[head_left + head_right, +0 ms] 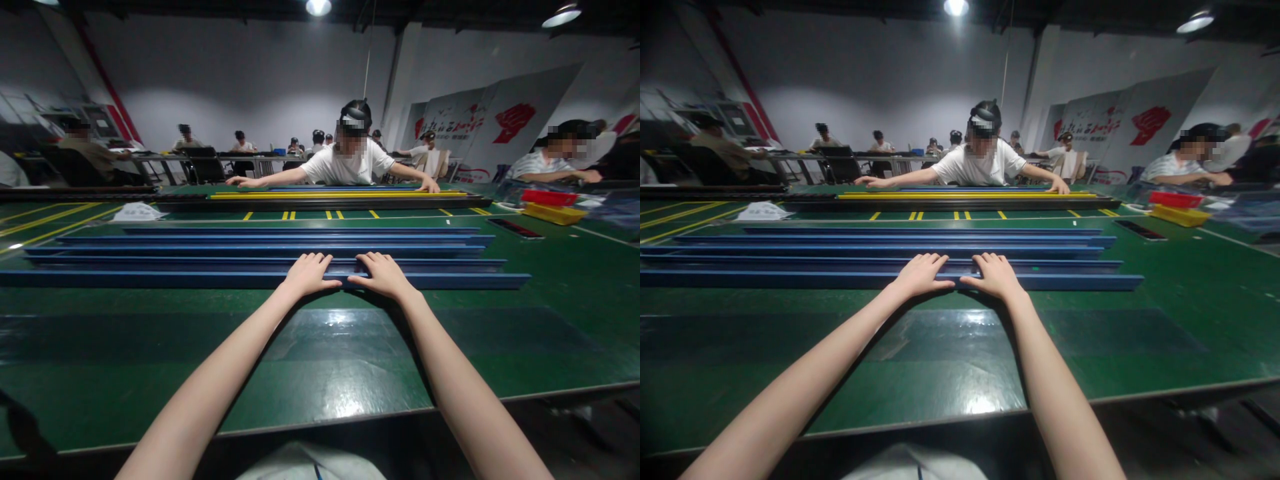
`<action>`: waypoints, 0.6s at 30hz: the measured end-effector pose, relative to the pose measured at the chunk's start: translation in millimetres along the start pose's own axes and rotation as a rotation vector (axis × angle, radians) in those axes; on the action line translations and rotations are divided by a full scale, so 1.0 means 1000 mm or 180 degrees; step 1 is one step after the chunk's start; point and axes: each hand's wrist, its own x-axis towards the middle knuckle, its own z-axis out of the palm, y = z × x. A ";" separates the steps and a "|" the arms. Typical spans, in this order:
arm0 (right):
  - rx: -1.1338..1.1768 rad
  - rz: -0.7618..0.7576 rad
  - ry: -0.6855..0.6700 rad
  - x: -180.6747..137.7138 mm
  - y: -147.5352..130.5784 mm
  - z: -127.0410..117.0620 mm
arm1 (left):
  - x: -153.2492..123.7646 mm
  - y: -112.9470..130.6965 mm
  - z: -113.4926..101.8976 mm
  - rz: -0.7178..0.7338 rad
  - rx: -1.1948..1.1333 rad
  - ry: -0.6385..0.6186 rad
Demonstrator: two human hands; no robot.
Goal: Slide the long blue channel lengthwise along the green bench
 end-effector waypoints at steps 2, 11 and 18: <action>0.0003 -0.0008 -0.0009 0.000 0.000 0.000 | 0.000 0.000 0.000 -0.0004 0.0020 -0.0002; -0.0001 0.0009 -0.0030 0.001 0.001 0.000 | 0.000 0.000 0.002 0.0067 0.0097 0.0134; -0.0041 0.0012 -0.0003 0.001 0.000 0.001 | 0.001 0.000 0.004 0.0057 0.0186 0.0230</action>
